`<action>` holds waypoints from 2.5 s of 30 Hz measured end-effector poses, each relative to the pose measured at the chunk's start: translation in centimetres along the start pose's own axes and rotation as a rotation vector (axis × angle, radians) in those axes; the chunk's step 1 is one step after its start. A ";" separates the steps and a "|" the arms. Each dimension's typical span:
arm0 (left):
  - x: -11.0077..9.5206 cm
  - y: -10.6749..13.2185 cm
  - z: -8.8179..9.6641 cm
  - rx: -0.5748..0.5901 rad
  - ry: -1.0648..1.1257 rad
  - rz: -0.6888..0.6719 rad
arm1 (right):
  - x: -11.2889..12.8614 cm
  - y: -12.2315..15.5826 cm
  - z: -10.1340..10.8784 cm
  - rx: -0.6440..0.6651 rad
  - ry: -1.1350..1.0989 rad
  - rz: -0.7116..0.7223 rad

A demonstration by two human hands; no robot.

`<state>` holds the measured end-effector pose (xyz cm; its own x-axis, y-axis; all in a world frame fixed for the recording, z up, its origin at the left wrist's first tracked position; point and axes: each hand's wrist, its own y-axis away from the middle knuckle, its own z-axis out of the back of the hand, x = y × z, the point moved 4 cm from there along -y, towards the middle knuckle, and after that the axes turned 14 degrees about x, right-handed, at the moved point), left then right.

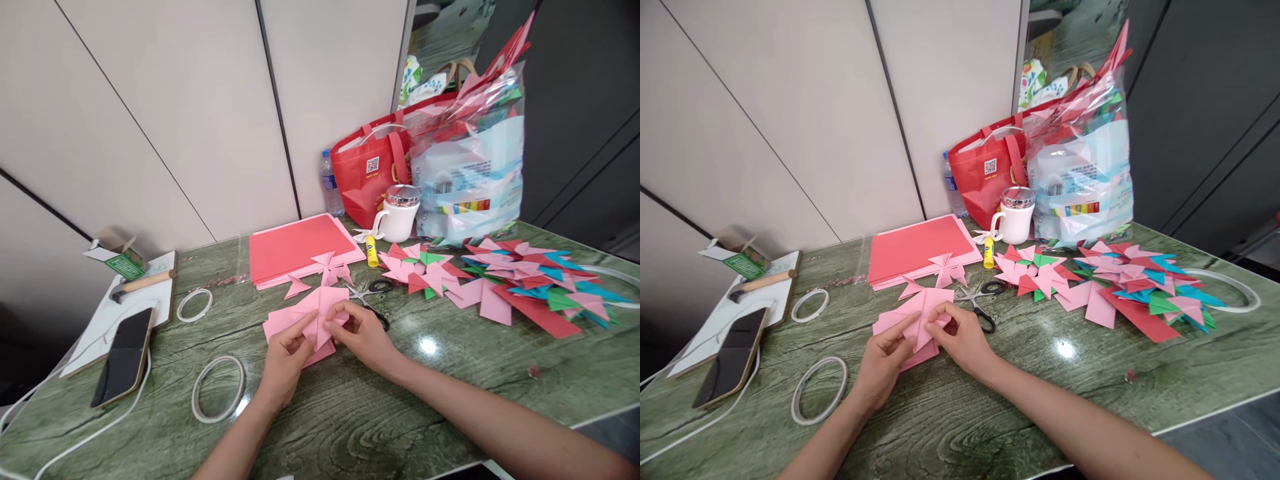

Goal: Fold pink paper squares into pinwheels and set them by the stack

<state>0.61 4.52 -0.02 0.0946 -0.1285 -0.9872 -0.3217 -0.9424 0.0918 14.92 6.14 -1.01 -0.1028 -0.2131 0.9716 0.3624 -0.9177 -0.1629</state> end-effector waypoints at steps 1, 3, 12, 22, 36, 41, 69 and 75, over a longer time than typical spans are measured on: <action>0.1 0.0 0.0 0.005 0.019 0.004 | 0.0 0.0 0.0 0.001 0.001 -0.001; 0.3 0.0 0.1 0.007 0.050 0.009 | -0.1 0.0 0.0 -0.005 0.003 0.004; 0.3 -0.1 -0.5 0.070 0.083 -0.004 | -0.1 -0.1 -0.1 0.009 -0.045 0.011; 1.0 -0.1 0.1 0.042 -0.066 -0.007 | -0.4 -0.5 -0.2 0.041 -0.179 -0.022; 0.9 -0.1 0.2 -0.012 -0.036 -0.006 | 0.1 -0.1 -0.3 0.093 -0.059 0.047; 0.7 -0.2 0.1 0.011 -0.069 -0.016 | 0.0 0.0 -0.3 0.068 -0.067 0.014; -0.5 -0.9 1.7 0.051 -0.228 0.038 | -0.1 -0.4 2.2 -0.201 -0.234 0.055; -1.2 -0.9 2.0 0.079 -0.460 -0.057 | -0.3 -0.6 1.1 -0.002 -0.110 0.014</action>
<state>-1.13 6.15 0.79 -0.3078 0.0902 -0.9472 -0.4003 -0.9154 0.0429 15.76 7.11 -1.06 0.0049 -0.1882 0.9821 0.3616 -0.9154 -0.1772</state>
